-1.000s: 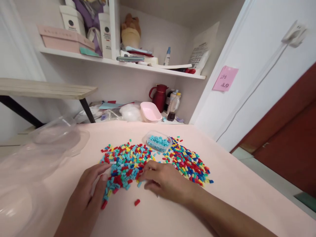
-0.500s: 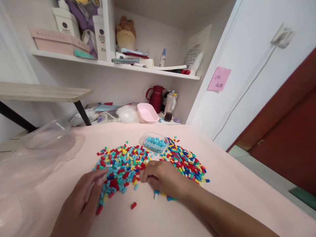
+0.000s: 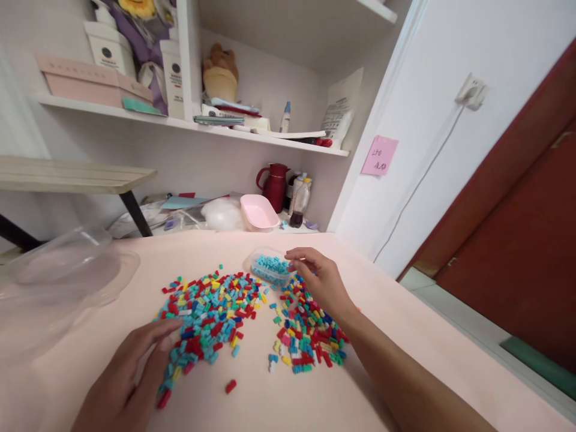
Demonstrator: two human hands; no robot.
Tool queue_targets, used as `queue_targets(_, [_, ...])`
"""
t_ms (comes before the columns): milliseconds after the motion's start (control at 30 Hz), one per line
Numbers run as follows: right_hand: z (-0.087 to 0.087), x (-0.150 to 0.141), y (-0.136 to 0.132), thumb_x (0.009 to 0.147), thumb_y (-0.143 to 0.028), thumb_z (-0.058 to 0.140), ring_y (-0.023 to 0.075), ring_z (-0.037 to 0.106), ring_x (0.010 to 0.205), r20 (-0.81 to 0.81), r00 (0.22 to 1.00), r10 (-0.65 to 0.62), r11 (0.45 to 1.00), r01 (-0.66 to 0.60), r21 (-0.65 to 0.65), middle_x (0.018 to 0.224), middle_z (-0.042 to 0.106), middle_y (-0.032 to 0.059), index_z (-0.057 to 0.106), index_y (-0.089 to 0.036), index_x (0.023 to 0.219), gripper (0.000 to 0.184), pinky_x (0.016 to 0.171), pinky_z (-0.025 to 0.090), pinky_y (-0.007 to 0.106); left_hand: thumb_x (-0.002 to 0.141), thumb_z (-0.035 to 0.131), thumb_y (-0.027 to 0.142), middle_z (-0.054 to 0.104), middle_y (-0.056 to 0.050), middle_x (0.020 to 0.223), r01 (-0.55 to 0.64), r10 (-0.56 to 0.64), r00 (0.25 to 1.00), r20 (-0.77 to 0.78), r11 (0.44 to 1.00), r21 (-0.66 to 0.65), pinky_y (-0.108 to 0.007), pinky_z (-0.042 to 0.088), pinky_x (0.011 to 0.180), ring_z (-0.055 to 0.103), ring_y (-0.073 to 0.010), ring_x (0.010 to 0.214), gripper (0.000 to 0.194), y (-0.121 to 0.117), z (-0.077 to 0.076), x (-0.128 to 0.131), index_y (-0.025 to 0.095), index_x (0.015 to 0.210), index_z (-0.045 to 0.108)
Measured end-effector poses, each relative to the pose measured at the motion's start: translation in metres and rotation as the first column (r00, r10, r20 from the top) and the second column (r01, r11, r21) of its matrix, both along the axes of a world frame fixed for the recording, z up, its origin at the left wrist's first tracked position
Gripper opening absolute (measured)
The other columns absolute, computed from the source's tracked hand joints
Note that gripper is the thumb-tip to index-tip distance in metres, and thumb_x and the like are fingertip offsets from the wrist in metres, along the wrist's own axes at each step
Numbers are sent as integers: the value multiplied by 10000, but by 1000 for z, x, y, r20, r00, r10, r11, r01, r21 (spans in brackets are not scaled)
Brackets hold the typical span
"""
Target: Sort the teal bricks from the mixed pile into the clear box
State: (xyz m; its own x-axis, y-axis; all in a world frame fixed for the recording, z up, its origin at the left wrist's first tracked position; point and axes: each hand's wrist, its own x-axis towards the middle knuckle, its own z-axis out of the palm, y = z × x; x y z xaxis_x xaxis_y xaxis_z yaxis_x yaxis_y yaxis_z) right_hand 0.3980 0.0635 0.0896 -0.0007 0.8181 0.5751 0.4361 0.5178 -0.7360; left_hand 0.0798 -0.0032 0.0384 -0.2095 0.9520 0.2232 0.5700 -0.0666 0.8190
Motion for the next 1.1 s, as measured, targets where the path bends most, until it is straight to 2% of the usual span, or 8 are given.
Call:
queue_targets(100, [7,-15,-16,920,-183,509,154,674,797,215,971,104,995,-101,-24,956,703,34,713,-228,978,217,746,517,281,744,452,735,695,-1,1150,4,-4,1000,-24,999,32,-364,522,957,630,-234,1114,547,-4,11,4,322,1035,664])
queue_targets(267, [-4,-44,-38,939,-150,508,145,647,953,559,697,448,885,-433,-170,1027,707,30,691,-253,1088,257,829,474,239,802,450,660,703,-21,1092,23,-19,998,-58,997,68,-335,554,869,665,-216,1021,481,-7,20,7,295,1016,679])
queue_targets(467, [-33,-64,-44,943,-195,534,130,658,896,679,607,413,900,-386,-202,1033,696,-1,691,-304,1054,221,786,453,223,807,461,634,702,-20,1070,11,-9,1000,-25,998,69,-339,556,851,664,-216,999,450,-9,26,12,289,990,682])
queue_targets(600, [-26,-58,-38,910,-152,547,132,660,893,612,645,459,881,-417,-221,993,713,-5,708,-275,981,215,785,459,219,809,461,633,703,-26,1051,7,-5,1000,-27,997,71,-356,554,875,672,-221,976,451,-9,25,10,282,986,684])
queue_targets(667, [-18,-48,-31,893,-132,533,140,660,878,518,738,432,900,-385,-203,968,724,3,717,-253,942,226,795,470,229,827,459,621,695,-24,1075,22,-19,999,-41,997,77,-351,552,886,669,-217,994,443,-7,20,6,286,1019,678])
queue_targets(800, [-6,-16,-6,894,-278,547,159,602,639,208,978,31,990,-1,-143,757,693,13,716,-214,933,184,618,477,259,857,468,573,664,-20,1167,70,-60,996,-68,986,152,-345,524,962,636,-206,1092,400,-2,7,0,299,1065,671])
queue_targets(900, [-6,4,11,876,-345,565,159,561,572,96,987,-130,979,143,-144,666,654,5,719,-200,937,220,563,457,265,844,463,589,664,-27,1175,49,-37,997,-67,978,202,-380,493,1021,612,-219,1139,421,3,1,0,295,1038,693])
queue_targets(1100, [-6,13,16,889,-298,523,158,606,667,246,954,-173,982,187,-36,1107,710,65,601,-227,1293,417,698,520,325,839,459,591,656,-37,1216,57,-46,996,-79,988,145,-441,459,1069,584,-239,1195,440,8,-7,-6,296,1048,709])
